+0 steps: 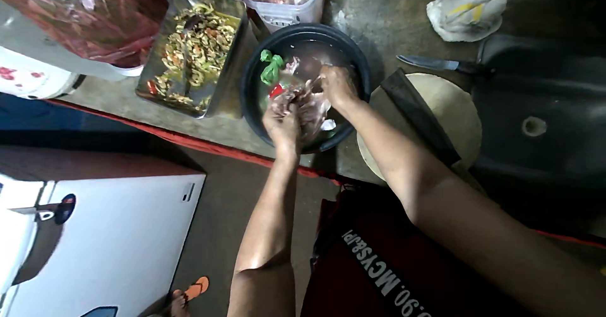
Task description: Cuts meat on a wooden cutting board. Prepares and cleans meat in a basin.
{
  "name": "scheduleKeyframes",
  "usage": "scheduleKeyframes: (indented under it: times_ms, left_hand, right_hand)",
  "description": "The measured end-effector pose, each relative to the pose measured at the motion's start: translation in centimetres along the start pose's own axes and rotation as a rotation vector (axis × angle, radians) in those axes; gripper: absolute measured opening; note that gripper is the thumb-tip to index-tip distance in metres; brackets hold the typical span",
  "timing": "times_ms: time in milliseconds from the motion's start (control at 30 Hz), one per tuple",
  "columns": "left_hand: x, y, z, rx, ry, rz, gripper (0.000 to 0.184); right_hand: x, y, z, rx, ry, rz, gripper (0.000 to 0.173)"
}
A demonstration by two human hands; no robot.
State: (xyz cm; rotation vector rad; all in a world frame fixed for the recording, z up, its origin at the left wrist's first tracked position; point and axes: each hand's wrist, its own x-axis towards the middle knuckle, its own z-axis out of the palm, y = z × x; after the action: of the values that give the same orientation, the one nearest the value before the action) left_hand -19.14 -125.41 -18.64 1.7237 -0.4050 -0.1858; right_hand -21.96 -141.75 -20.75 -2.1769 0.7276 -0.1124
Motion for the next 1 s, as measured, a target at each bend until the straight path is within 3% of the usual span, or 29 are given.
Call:
scheduleKeyframes:
  times_ms: [133, 300, 467, 733, 1000]
  left_hand:
    - [1.1, 1.8, -3.2, 0.021, 0.064, 0.039, 0.022]
    - [2.2, 2.1, -4.1, -0.067, 0.056, -0.104, 0.019]
    - [1.7, 1.2, -3.4, -0.164, 0.043, -0.260, 0.017]
    - [1.8, 2.7, 0.5, -0.223, -0.071, -0.265, 0.013]
    - [-2.7, 5.5, 9.5, -0.267, -0.523, -0.155, 0.018]
  right_hand:
    - [1.7, 1.9, -1.3, 0.121, 0.014, -0.002, 0.025]
    - [0.6, 0.0, -1.9, 0.493, -0.243, 0.064, 0.020]
    - [-1.2, 2.5, -4.2, 0.860, -0.346, 0.049, 0.018]
    - [-7.8, 11.0, -11.7, 0.924, -0.033, -0.014, 0.023]
    - [-14.7, 18.9, -14.0, 0.557, 0.482, 0.245, 0.025]
